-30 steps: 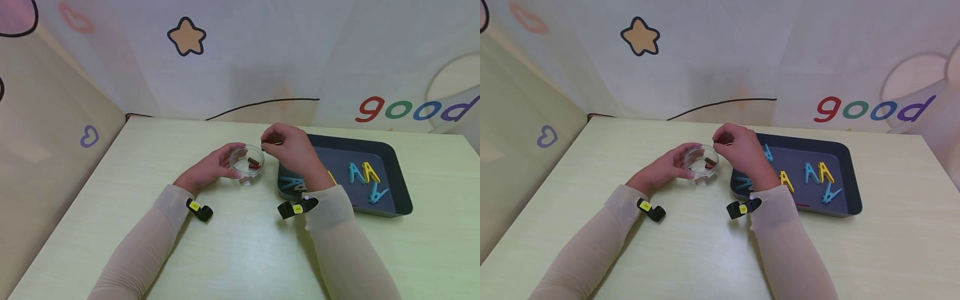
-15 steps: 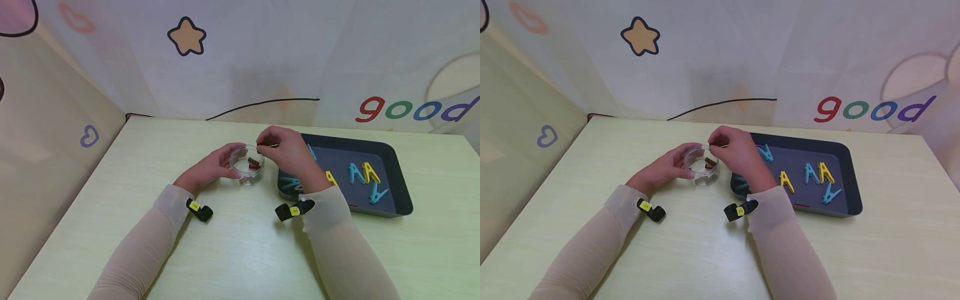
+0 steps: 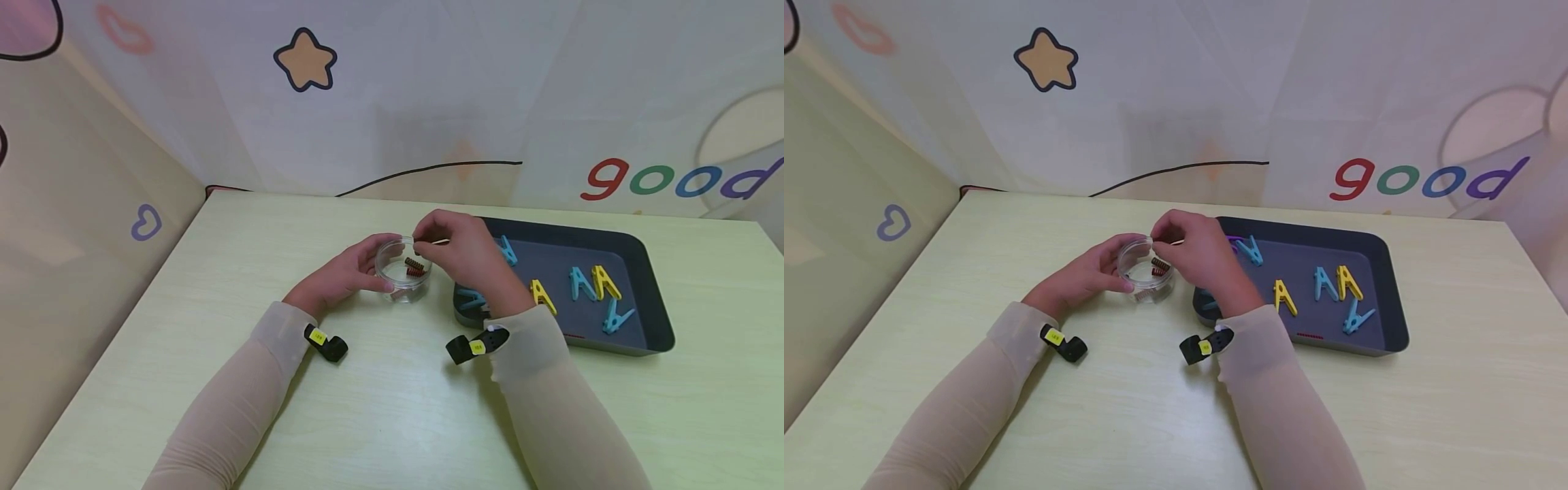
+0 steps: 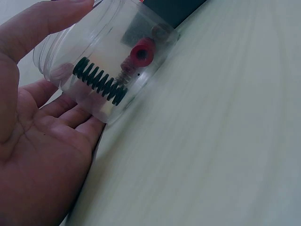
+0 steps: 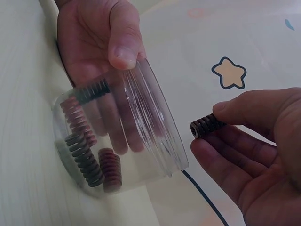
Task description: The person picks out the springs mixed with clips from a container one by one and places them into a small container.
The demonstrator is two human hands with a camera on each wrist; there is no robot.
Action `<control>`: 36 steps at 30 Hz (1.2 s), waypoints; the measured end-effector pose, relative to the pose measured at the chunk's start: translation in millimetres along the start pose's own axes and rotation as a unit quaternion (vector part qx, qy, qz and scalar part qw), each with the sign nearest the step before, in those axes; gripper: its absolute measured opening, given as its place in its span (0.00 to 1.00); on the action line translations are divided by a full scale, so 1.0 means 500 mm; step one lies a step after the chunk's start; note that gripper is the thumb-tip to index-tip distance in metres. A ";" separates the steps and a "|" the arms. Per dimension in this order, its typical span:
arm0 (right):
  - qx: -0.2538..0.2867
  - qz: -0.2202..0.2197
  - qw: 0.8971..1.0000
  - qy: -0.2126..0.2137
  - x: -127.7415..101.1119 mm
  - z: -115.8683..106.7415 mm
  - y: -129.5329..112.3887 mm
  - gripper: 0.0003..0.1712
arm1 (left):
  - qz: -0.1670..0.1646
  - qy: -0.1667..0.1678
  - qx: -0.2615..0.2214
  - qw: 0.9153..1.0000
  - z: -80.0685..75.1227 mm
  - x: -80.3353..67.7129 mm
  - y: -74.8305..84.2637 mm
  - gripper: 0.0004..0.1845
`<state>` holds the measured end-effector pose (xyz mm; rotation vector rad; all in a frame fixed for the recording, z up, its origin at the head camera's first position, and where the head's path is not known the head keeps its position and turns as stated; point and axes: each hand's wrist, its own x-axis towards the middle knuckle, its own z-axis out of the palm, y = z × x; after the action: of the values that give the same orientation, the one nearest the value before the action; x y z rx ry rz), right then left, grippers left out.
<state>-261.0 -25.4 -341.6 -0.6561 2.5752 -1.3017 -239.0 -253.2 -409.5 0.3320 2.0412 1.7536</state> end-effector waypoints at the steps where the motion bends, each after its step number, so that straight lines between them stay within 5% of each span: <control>1: 0.000 -0.001 1.000 -0.001 0.000 0.001 0.000 0.08 | 0.000 0.000 0.001 1.000 0.000 0.000 0.000 0.41; 36: -0.004 -0.023 0.999 -0.027 0.000 0.019 -0.005 0.04 | -0.009 0.004 -0.005 1.000 0.000 0.000 0.001 0.41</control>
<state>-256.9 -33.4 -345.1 -0.7450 2.5381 -1.2706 -238.8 -253.2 -409.1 0.3035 2.0333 1.7568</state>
